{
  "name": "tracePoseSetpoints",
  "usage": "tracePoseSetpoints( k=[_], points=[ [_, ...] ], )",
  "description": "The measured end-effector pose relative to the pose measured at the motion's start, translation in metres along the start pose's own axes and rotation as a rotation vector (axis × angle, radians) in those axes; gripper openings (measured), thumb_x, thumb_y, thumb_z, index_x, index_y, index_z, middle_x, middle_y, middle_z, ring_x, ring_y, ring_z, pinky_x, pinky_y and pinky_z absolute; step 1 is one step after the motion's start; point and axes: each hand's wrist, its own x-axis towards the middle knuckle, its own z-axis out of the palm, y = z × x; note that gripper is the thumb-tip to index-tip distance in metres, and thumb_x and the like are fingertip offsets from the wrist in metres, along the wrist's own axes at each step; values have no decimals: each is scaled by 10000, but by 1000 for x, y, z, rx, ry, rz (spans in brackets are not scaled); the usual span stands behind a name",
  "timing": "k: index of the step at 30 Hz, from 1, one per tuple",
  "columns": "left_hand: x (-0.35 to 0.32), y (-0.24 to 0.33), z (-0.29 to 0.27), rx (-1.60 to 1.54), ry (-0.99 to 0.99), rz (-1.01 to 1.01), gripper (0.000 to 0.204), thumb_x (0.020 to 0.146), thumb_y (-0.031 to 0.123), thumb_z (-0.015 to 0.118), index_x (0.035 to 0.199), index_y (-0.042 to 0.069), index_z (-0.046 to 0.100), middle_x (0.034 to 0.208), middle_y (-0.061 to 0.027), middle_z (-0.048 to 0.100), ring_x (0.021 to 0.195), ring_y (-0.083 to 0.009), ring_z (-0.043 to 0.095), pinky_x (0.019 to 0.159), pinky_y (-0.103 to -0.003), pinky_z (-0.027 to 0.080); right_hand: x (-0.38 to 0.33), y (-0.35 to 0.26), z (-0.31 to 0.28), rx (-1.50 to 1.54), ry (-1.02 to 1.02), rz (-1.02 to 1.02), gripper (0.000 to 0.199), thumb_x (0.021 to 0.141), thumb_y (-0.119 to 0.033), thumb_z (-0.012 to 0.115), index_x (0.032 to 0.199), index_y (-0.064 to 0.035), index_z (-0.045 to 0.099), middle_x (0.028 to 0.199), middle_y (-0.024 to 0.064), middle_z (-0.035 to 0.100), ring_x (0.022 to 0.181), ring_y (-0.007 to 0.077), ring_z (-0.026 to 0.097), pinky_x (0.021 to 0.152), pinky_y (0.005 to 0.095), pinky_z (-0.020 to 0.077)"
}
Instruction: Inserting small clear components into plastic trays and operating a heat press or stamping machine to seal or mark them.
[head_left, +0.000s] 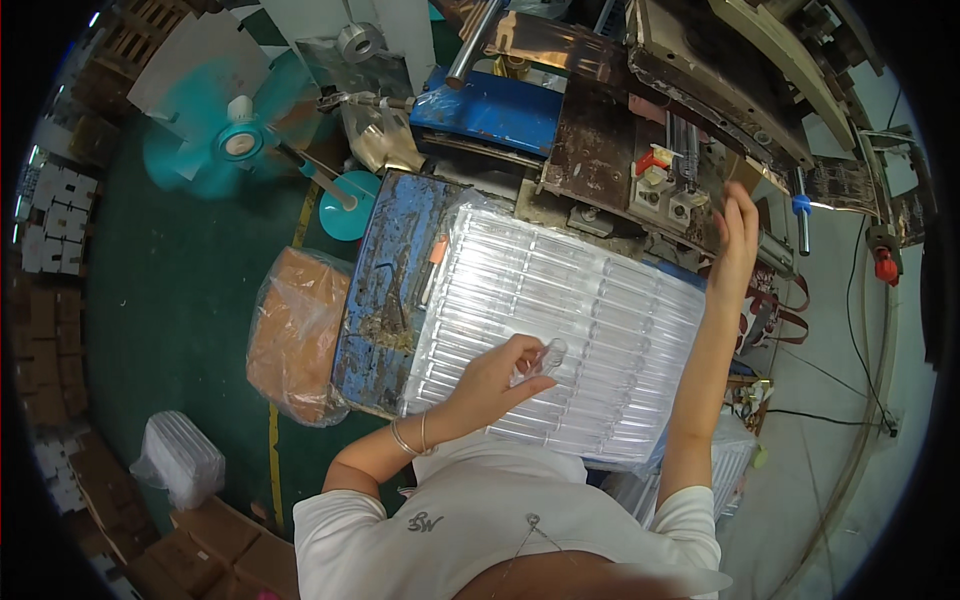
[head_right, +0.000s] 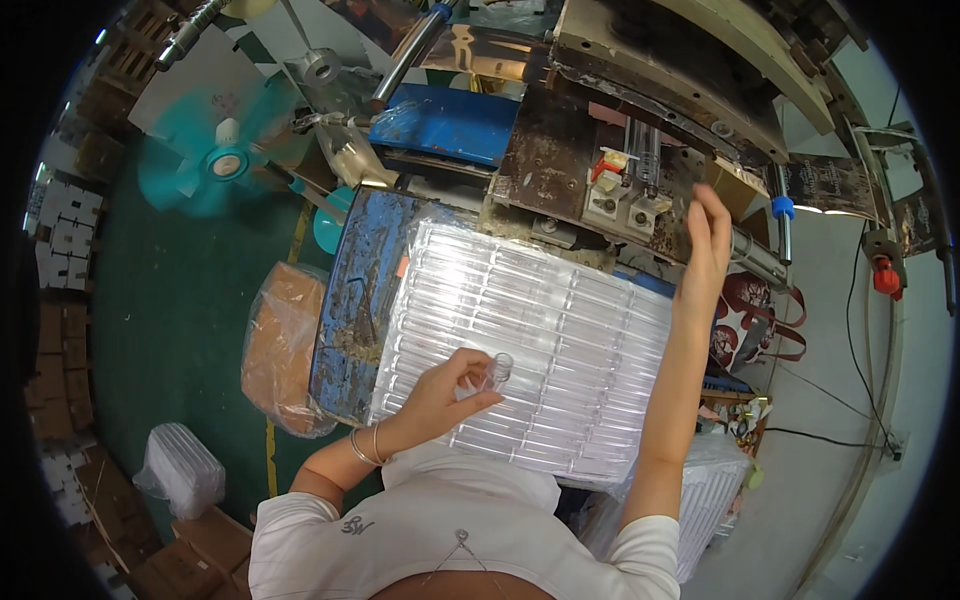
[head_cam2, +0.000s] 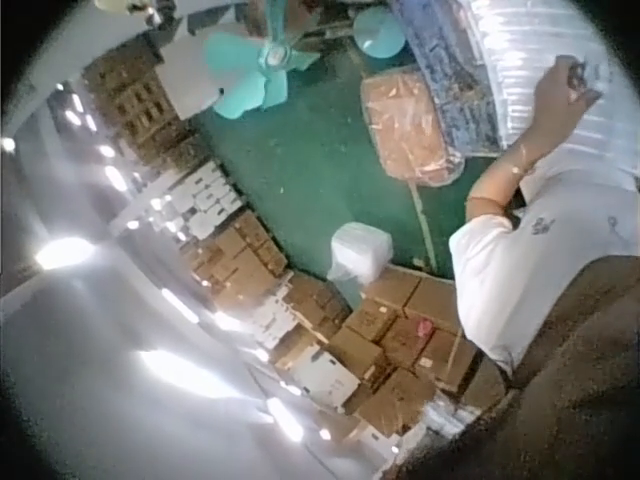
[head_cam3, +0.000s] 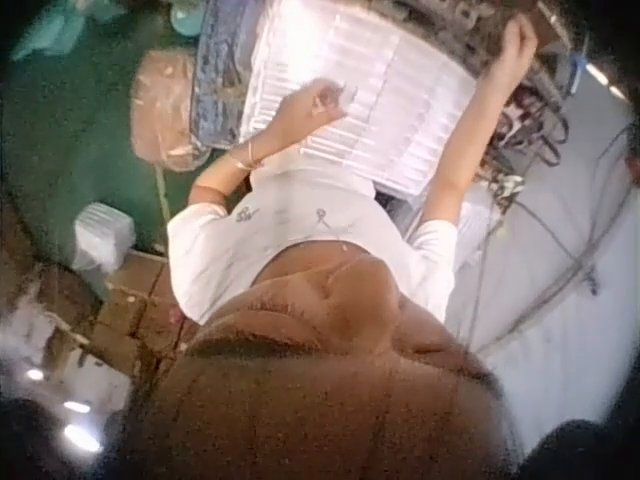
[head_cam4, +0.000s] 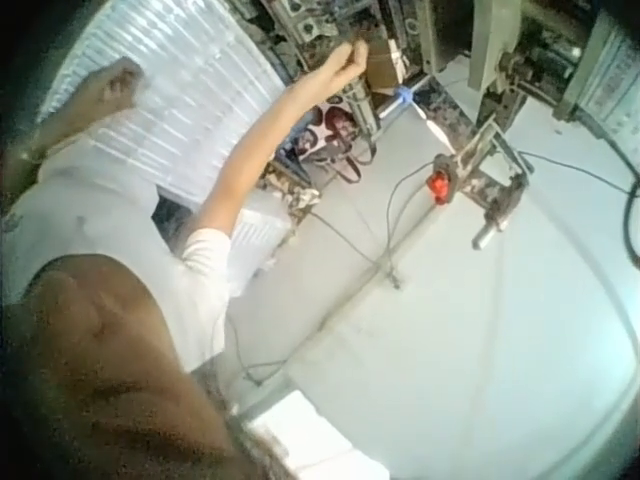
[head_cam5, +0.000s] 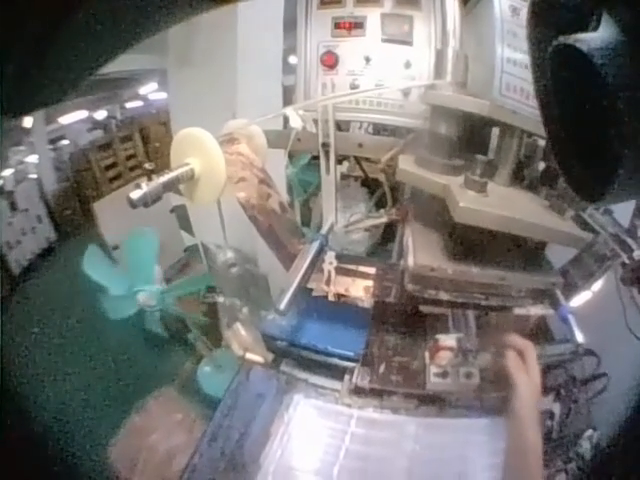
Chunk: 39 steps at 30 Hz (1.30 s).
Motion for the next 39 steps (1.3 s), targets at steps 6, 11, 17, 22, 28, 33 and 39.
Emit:
tracePoseSetpoints(
  k=[6, 11, 17, 22, 28, 33, 39],
  points=[
    [16, -10, 5, 856, 103, 575, 330, 687, 199, 612, 977, 75, 517, 779, -47, 482, 724, -184, 460, 642, -295, 360, -97, -16, -12, -362, -299, -142, 238, 714, -127, 612, 923, -31, 552, 888, 49, 530, 774, 144, 474, 693, 260, 388],
    [25, -35, 11, 1201, 61, 610, 347, 659, 163, 591, 981, 59, 514, 869, -49, 507, 773, -176, 477, 712, -321, 347, -161, -4, -2, -695, -618, -355, 210, 622, -123, 663, 802, -59, 576, 724, 65, 467, 699, 201, 461, 620, 290, 388],
    [28, -30, 7, 1110, 59, 710, 330, 656, 102, 530, 981, 49, 508, 851, -49, 500, 787, -177, 475, 758, -340, 345, -196, 9, 12, -749, -852, -356, 299, 591, -186, 692, 837, -88, 554, 751, 42, 460, 677, 204, 458, 570, 318, 380],
    [39, -29, 9, 1197, 16, 716, 296, 665, 102, 511, 957, 59, 527, 822, -39, 490, 794, -171, 476, 773, -349, 345, -190, -8, 11, -765, -946, -440, 287, 600, -198, 686, 824, -94, 541, 766, 39, 482, 682, 205, 474, 558, 304, 394],
    [29, -34, -1, 1215, 54, 711, 372, 638, 119, 564, 999, 46, 511, 875, -53, 485, 826, -186, 455, 785, -347, 322, -139, -27, -12, -276, -899, 72, 203, 669, -175, 661, 813, -85, 549, 850, 43, 552, 738, 167, 541, 600, 259, 428],
    [32, -9, -4, 995, 81, 596, 465, 662, 176, 643, 1094, 94, 489, 927, -40, 505, 843, -176, 467, 776, -353, 306, -97, -7, -31, 384, -200, 321, 251, 834, -187, 485, 1055, -75, 442, 841, 76, 554, 691, 123, 545, 524, 226, 449],
    [85, 42, 0, 893, 385, 710, 425, 693, 177, 621, 1094, 112, 497, 962, -50, 501, 891, -193, 447, 777, -348, 285, -77, -6, -38, 289, -142, 247, 289, 867, -211, 418, 1117, -66, 412, 792, 70, 544, 587, 96, 524, 500, 211, 440]
  ],
)
